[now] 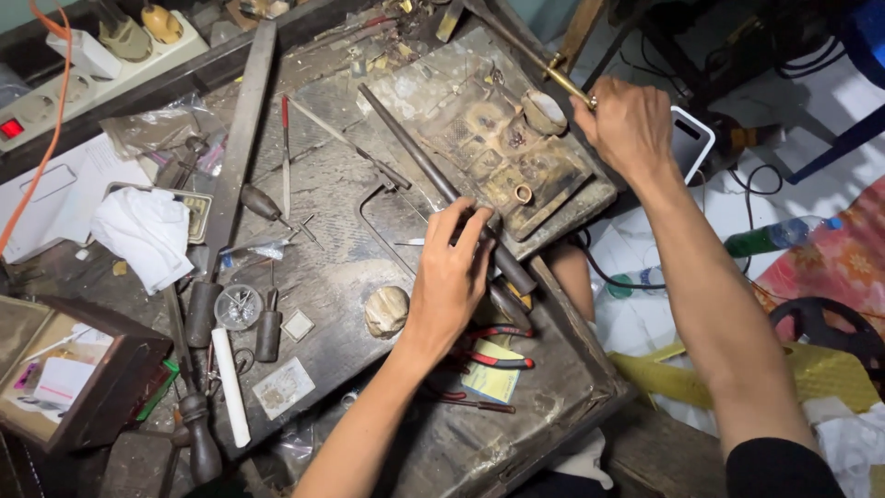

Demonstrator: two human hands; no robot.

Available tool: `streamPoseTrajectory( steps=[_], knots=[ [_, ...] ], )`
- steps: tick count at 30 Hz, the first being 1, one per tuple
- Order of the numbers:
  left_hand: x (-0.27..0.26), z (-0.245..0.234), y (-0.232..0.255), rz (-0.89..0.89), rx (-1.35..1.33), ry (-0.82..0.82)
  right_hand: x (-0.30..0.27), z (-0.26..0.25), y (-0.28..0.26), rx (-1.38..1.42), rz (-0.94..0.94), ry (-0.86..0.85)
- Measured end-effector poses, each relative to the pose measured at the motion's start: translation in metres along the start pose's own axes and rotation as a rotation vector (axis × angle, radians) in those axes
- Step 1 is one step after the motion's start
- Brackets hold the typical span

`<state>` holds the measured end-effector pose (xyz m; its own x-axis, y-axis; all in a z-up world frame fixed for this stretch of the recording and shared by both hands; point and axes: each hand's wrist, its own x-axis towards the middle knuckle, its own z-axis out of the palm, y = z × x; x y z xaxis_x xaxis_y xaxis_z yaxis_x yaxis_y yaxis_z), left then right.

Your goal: Measuring, cutting, and soldering a small metal ring at a jeweler's workbench.

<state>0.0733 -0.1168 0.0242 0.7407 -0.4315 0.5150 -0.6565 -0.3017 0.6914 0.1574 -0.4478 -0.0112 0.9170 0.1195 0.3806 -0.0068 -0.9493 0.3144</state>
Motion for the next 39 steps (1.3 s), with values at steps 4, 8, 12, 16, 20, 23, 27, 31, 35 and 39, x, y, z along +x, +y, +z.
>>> streamPoseTrajectory(
  steps=[4, 8, 12, 16, 20, 23, 27, 31, 35, 39],
  knots=[
    [-0.001, 0.006, 0.003, -0.013, -0.001, 0.02, -0.019, 0.014, 0.015, -0.012, -0.018, 0.195],
    [0.012, 0.026, 0.014, 0.012, -0.145, 0.033, -0.047, -0.032, 0.015, 0.349, 0.035, 0.303],
    [0.041, 0.061, 0.034, -0.136, -0.356, -0.098, -0.088, -0.059, 0.01, 0.561, 0.04, 0.342],
    [0.059, 0.096, 0.054, -0.212, -0.529, -0.088, -0.12, -0.089, -0.009, 0.565, 0.021, 0.275],
    [0.05, 0.114, 0.052, -0.318, -0.594, -0.014, -0.136, -0.106, -0.002, 0.952, 0.235, 0.135],
    [0.042, 0.102, 0.046, -0.343, -0.62, -0.028, -0.168, -0.052, 0.028, 1.041, 0.684, 0.272],
    [0.037, 0.09, 0.038, -0.319, -0.655, -0.072, -0.325, 0.14, 0.086, 0.551, 1.417, 0.105],
    [0.036, 0.082, 0.039, -0.265, -0.699, -0.072, -0.394, 0.188, 0.038, 0.498, 1.944, -0.264],
    [0.035, 0.079, 0.039, -0.308, -0.717, -0.101, -0.385, 0.194, 0.02, 1.385, 2.235, -0.079],
    [0.035, 0.08, 0.031, -0.315, -0.736, -0.09, -0.348, 0.186, 0.02, 1.352, 2.058, 0.464]
  ],
)
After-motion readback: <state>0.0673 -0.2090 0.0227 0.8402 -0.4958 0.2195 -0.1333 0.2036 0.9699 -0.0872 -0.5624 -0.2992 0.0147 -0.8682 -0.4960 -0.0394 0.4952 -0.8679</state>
